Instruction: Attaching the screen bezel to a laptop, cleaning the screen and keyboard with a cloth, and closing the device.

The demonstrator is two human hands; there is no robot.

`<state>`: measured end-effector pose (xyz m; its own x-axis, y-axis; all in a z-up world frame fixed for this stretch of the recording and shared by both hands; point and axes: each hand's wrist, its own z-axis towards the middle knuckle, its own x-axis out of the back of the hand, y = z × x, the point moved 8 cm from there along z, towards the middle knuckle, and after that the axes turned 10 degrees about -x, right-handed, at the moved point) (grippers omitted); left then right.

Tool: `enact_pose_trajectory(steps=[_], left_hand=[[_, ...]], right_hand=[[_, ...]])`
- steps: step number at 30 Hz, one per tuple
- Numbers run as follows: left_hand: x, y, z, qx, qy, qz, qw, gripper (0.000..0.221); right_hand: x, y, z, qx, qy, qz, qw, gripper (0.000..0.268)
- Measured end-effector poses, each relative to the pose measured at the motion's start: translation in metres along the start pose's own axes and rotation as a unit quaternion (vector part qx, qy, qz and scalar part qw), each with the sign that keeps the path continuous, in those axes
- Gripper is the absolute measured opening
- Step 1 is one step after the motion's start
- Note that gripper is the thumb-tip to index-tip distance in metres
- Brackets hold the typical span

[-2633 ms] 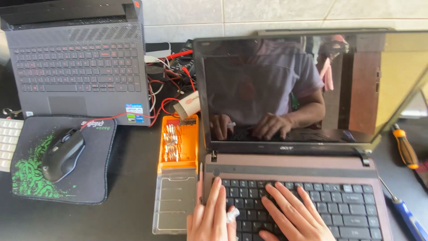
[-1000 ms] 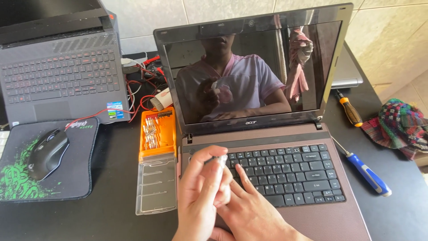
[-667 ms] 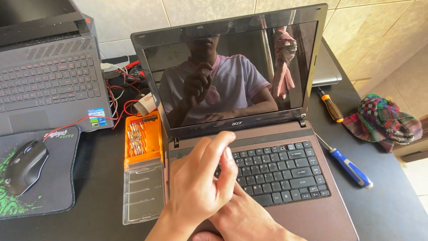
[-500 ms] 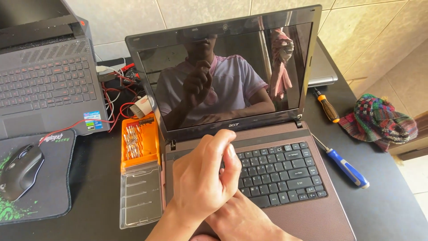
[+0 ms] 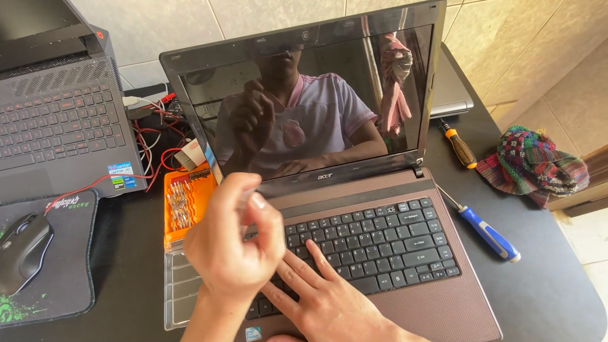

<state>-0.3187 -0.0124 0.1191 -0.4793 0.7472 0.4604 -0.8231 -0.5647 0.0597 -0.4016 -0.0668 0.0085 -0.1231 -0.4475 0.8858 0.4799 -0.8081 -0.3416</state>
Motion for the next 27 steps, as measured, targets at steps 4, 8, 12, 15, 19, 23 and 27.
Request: enact_pose_trajectory(steps=[4, 8, 12, 15, 19, 23, 27], left_hand=[[0.012, -0.021, -0.003, 0.048, 0.04, 0.008, 0.998, 0.016], [0.029, -0.043, -0.021, 0.059, 0.06, 0.045, 0.995, 0.015], [0.049, -0.06, -0.04, 0.069, 0.076, 0.059, 0.993, 0.015], [0.064, -0.07, -0.052, 0.079, 0.081, 0.072, 0.991, 0.016], [0.085, -0.084, -0.075, 0.105, 0.089, 0.108, 0.985, 0.014], [0.111, -0.084, -0.089, 0.146, 0.093, 0.128, 0.977, 0.016], [0.135, -0.082, -0.104, 0.224, 0.048, 0.165, 0.959, 0.017]], right_hand=[[0.001, 0.0, -0.001, 0.0, 0.011, -0.022, 1.0, 0.072], [0.0, 0.0, 0.0, -0.002, 0.011, -0.027, 1.0, 0.072], [0.0, -0.001, 0.001, -0.007, -0.007, -0.017, 1.0, 0.072], [-0.002, -0.001, 0.001, -0.003, -0.006, -0.036, 0.999, 0.073], [-0.003, -0.001, 0.0, -0.004, -0.021, -0.034, 0.999, 0.075], [0.004, -0.003, 0.004, -0.017, -0.019, -0.013, 1.0, 0.071], [0.008, -0.005, 0.005, -0.016, -0.013, -0.016, 1.0, 0.071]])
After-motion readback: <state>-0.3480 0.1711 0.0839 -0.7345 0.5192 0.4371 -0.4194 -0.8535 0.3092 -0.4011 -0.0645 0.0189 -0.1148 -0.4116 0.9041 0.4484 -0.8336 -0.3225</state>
